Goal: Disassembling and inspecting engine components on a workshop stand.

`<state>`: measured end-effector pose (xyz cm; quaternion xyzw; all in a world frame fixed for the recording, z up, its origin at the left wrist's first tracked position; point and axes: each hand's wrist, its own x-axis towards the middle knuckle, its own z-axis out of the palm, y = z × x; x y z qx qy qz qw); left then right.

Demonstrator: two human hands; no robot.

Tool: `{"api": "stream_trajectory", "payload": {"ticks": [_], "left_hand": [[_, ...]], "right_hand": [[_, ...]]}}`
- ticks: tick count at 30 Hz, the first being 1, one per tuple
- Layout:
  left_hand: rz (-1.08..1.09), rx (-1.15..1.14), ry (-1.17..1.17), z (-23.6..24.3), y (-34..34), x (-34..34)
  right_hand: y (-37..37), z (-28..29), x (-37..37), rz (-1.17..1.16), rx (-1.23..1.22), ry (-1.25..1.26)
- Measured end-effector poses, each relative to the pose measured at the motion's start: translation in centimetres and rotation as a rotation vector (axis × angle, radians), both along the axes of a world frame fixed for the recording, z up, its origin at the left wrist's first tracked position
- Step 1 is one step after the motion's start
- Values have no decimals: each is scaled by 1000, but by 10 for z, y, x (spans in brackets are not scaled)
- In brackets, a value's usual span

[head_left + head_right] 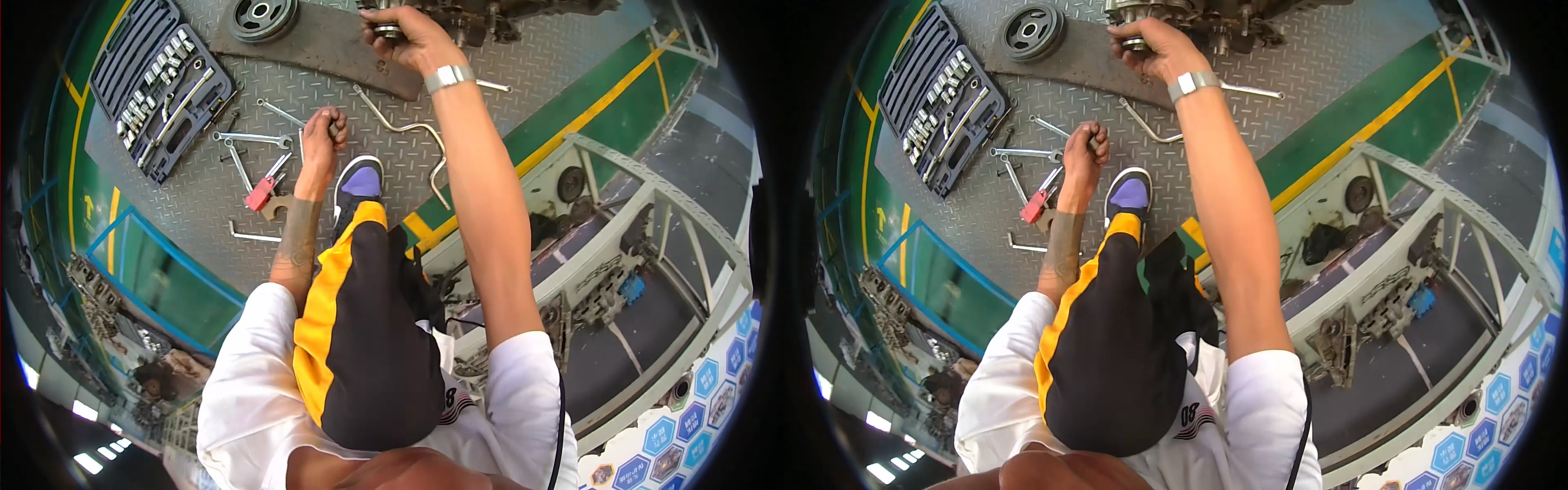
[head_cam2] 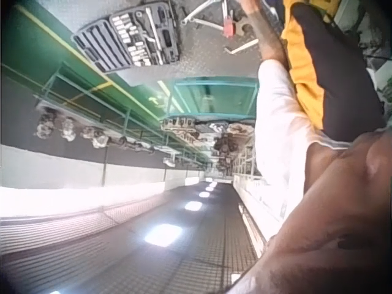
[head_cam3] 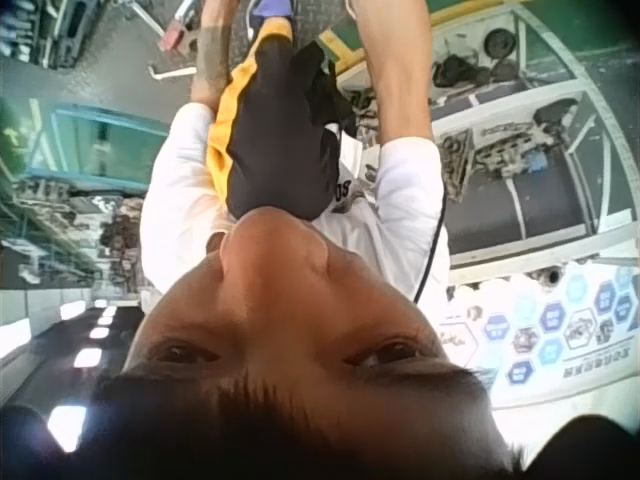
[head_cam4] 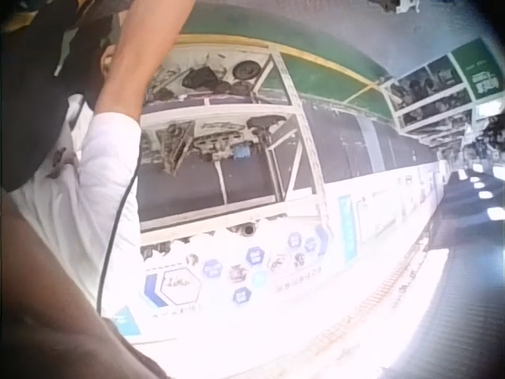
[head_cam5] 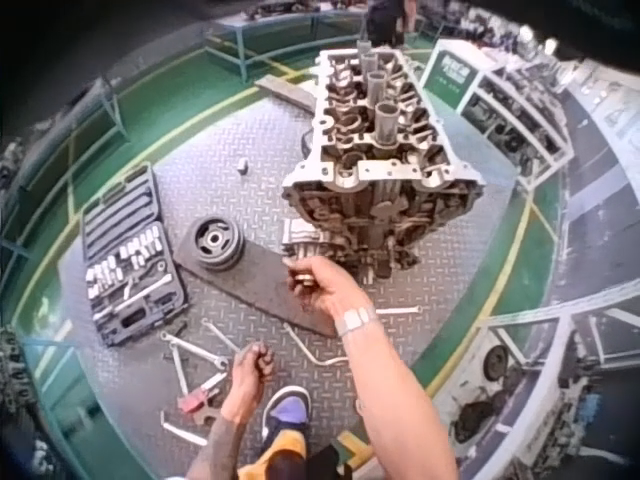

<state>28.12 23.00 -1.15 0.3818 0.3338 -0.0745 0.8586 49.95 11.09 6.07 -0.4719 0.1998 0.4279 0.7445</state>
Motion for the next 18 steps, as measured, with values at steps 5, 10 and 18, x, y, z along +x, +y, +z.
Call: {"api": "stream_trajectory", "payload": {"ticks": [5, 10, 18], "left_hand": [[103, -97, -77, -7, 0, -42], [-10, 10, -148, -9, 5, -33], [-96, 23, -31, 27, 12, -30]], "right_hand": [[0, -7, -11, 7, -164, -184], [-20, -2, -2, 227, -168, -161], [-129, -23, -122, 355, -585, -416]]}}
